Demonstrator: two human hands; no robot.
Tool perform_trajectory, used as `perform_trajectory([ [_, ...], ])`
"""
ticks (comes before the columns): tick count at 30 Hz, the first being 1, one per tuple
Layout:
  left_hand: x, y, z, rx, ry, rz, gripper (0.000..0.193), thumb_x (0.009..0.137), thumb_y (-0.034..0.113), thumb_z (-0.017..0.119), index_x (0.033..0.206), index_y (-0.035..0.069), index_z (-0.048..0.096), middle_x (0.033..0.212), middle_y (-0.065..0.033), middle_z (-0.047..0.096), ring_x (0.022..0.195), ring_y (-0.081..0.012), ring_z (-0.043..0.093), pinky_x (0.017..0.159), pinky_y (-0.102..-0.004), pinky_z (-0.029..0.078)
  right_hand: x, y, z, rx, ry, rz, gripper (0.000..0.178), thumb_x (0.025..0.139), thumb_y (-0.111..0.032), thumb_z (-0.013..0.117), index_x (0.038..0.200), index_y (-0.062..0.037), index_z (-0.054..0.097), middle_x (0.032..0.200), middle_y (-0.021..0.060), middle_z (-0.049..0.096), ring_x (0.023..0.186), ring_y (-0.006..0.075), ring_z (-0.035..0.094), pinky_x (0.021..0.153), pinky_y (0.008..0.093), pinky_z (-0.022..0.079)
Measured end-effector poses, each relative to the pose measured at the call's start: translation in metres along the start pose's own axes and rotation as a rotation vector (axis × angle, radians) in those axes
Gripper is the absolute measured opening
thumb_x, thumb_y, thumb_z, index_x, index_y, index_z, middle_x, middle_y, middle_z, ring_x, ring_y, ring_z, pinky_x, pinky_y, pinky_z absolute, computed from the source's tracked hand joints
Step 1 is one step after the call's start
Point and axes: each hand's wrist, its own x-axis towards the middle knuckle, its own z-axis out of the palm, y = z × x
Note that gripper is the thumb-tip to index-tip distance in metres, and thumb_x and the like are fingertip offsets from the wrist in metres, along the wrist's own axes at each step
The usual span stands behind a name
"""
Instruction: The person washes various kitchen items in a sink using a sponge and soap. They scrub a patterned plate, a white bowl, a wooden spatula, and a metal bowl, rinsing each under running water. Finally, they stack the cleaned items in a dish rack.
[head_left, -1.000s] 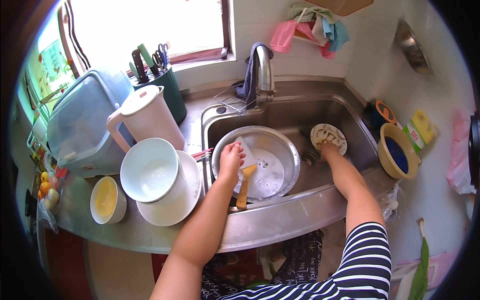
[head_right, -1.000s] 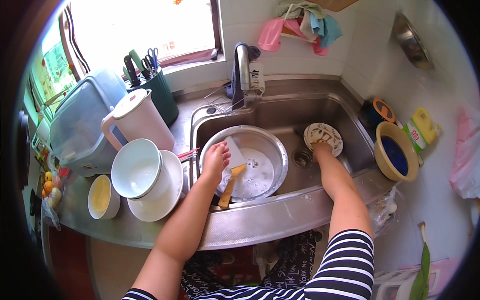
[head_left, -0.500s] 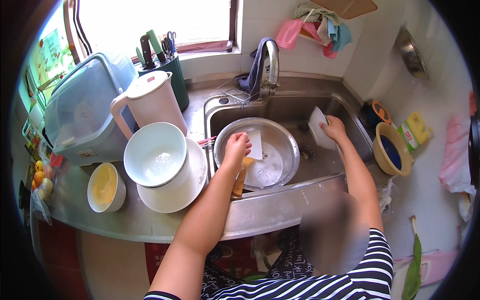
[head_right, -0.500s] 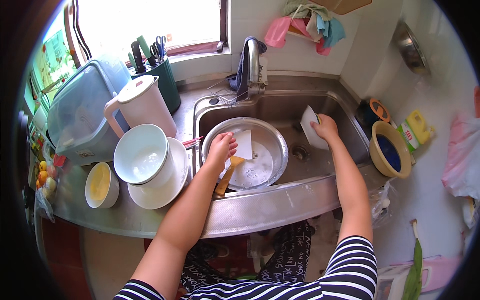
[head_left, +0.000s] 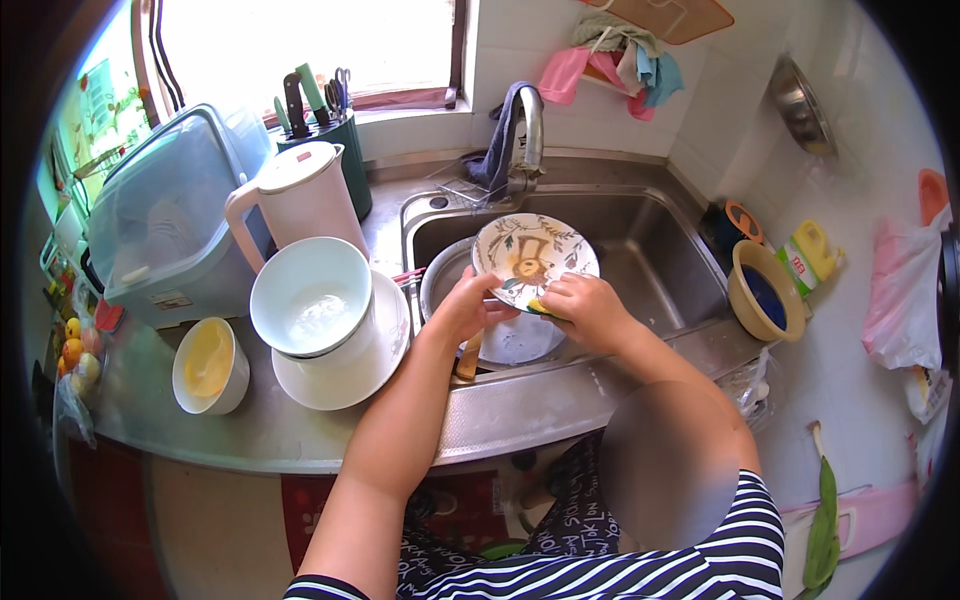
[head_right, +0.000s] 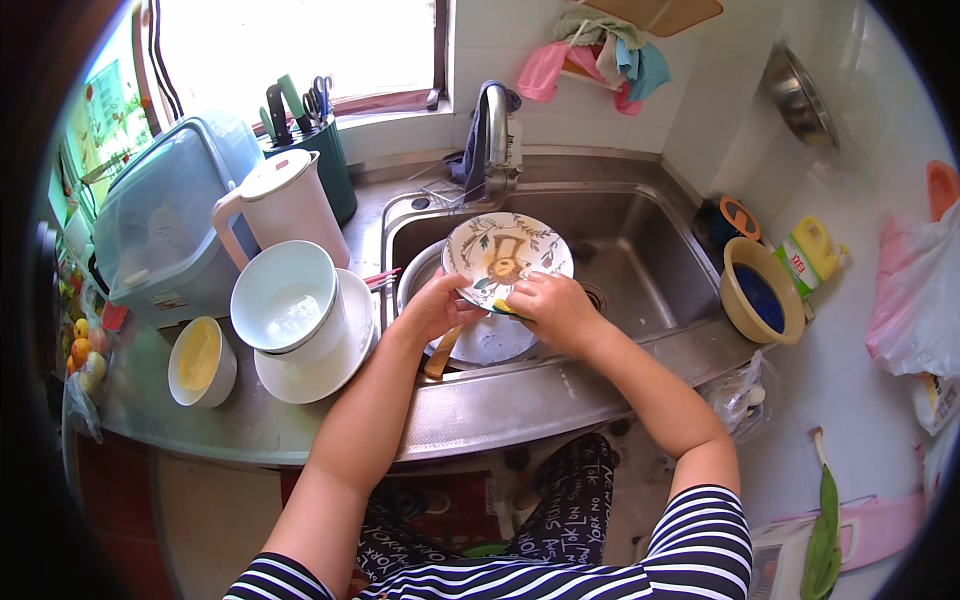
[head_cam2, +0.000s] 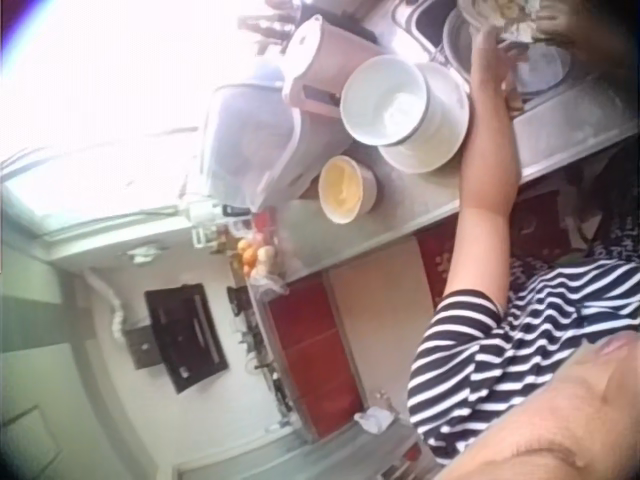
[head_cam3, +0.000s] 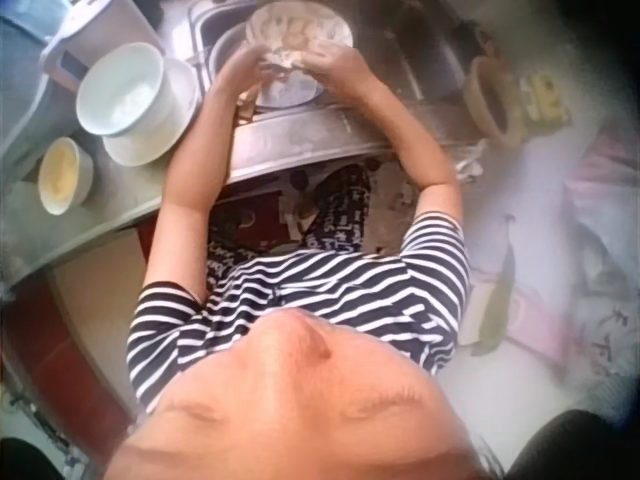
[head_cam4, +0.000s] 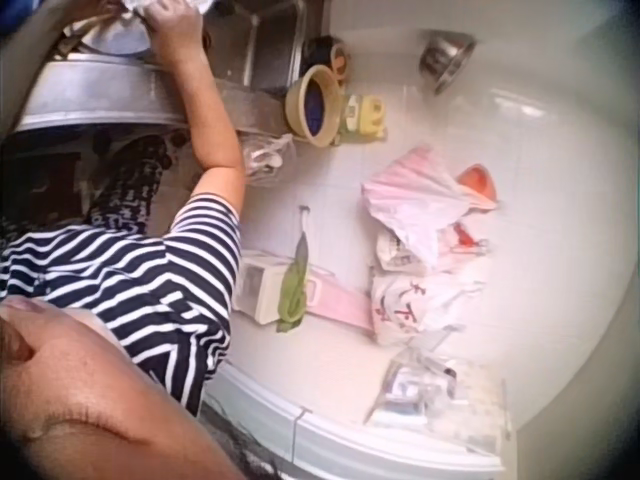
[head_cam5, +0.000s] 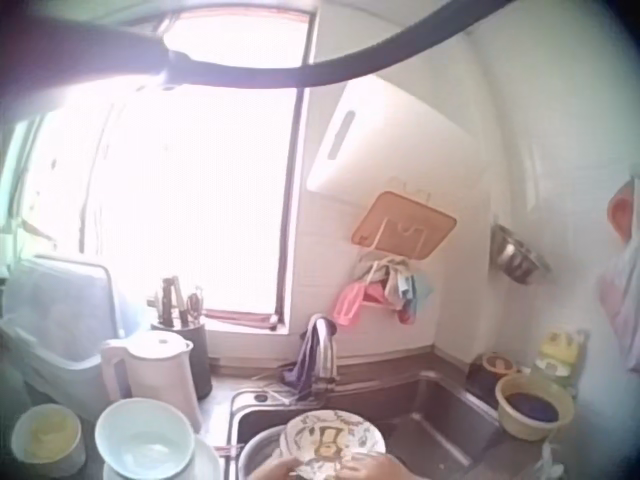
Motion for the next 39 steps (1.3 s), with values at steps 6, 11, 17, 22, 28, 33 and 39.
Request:
perform_trajectory([
  [6, 0.000, 0.000, 0.014, 0.596, 0.381, 0.111, 0.065, 0.079, 0.004, 0.050, 0.139, 0.015, 0.028, 0.124, -0.0236, 0.049, 0.103, -0.0396, 0.062, 0.075, -0.0518, 0.060, 0.026, 0.050, 0.003, 0.437, 0.017, 0.417, 0.037, 0.088, -0.042, 0.066, 0.095, -0.0049, 0.068, 0.086, 0.0135, 0.066, 0.081, 0.0307, 0.064, 0.072, 0.0376, 0.050],
  [11, 0.018, -0.020, -0.018, 1.286, 0.503, 0.279, 0.066, 0.080, 0.009, 0.057, 0.140, 0.015, 0.030, 0.120, -0.0360, 0.047, 0.102, -0.0524, 0.056, 0.090, -0.0507, 0.049, 0.054, 0.071, 0.060, 1.007, 0.337, 0.706, 0.039, 0.098, -0.041, 0.055, 0.098, -0.0023, 0.063, 0.080, 0.0020, 0.062, 0.068, 0.0091, 0.061, 0.059, 0.0248, 0.047],
  [17, 0.018, -0.028, -0.008, 1.333, 0.346, 0.215, 0.068, 0.080, 0.008, 0.058, 0.141, 0.015, 0.030, 0.121, -0.0383, 0.044, 0.099, -0.0536, 0.058, 0.086, -0.0501, 0.051, 0.054, 0.059, 0.088, 1.235, 0.442, 0.890, 0.037, 0.099, -0.042, 0.053, 0.101, -0.0066, 0.062, 0.085, -0.0007, 0.062, 0.069, 0.0086, 0.062, 0.055, 0.0222, 0.046],
  [22, 0.013, -0.025, 0.008, 1.227, 0.309, 0.021, 0.063, 0.082, 0.004, 0.053, 0.140, 0.013, 0.031, 0.125, -0.0324, 0.045, 0.095, -0.0502, 0.062, 0.068, -0.0474, 0.061, 0.043, 0.066, 0.085, 1.325, 0.455, 0.926, 0.032, 0.100, -0.036, 0.044, 0.109, -0.0101, 0.060, 0.094, 0.0015, 0.065, 0.074, 0.0102, 0.062, 0.058, 0.0235, 0.045],
  [28, 0.008, -0.002, 0.001, 0.462, 0.302, -0.121, 0.065, 0.078, -0.002, 0.042, 0.139, 0.012, 0.026, 0.124, -0.0205, 0.047, 0.097, -0.0426, 0.063, 0.071, -0.0567, 0.060, 0.039, 0.065, 0.076, 1.273, 0.600, 0.820, 0.026, 0.100, -0.028, 0.046, 0.116, -0.0095, 0.053, 0.100, 0.0048, 0.064, 0.074, 0.0115, 0.065, 0.059, 0.0226, 0.047],
  [33, 0.027, -0.005, -0.028, -0.015, 0.229, -0.126, 0.060, 0.082, 0.000, 0.044, 0.138, 0.011, 0.025, 0.126, -0.0231, 0.046, 0.109, -0.0435, 0.058, 0.080, -0.0604, 0.057, 0.041, 0.063, 0.065, 0.424, 0.423, 0.566, 0.018, 0.089, -0.017, 0.065, 0.103, -0.0067, 0.059, 0.099, 0.0084, 0.062, 0.084, 0.0232, 0.065, 0.071, 0.0356, 0.052],
  [39, 0.039, -0.013, -0.032, -0.237, 0.127, -0.059, 0.051, 0.093, 0.009, 0.040, 0.141, 0.014, 0.025, 0.135, -0.0226, 0.043, 0.118, -0.0434, 0.053, 0.084, -0.0633, 0.055, 0.039, 0.053, 0.064, 0.033, 0.110, 0.395, 0.013, 0.076, -0.014, 0.073, 0.087, -0.0087, 0.071, 0.099, 0.0083, 0.061, 0.096, 0.0289, 0.062, 0.081, 0.0407, 0.051],
])
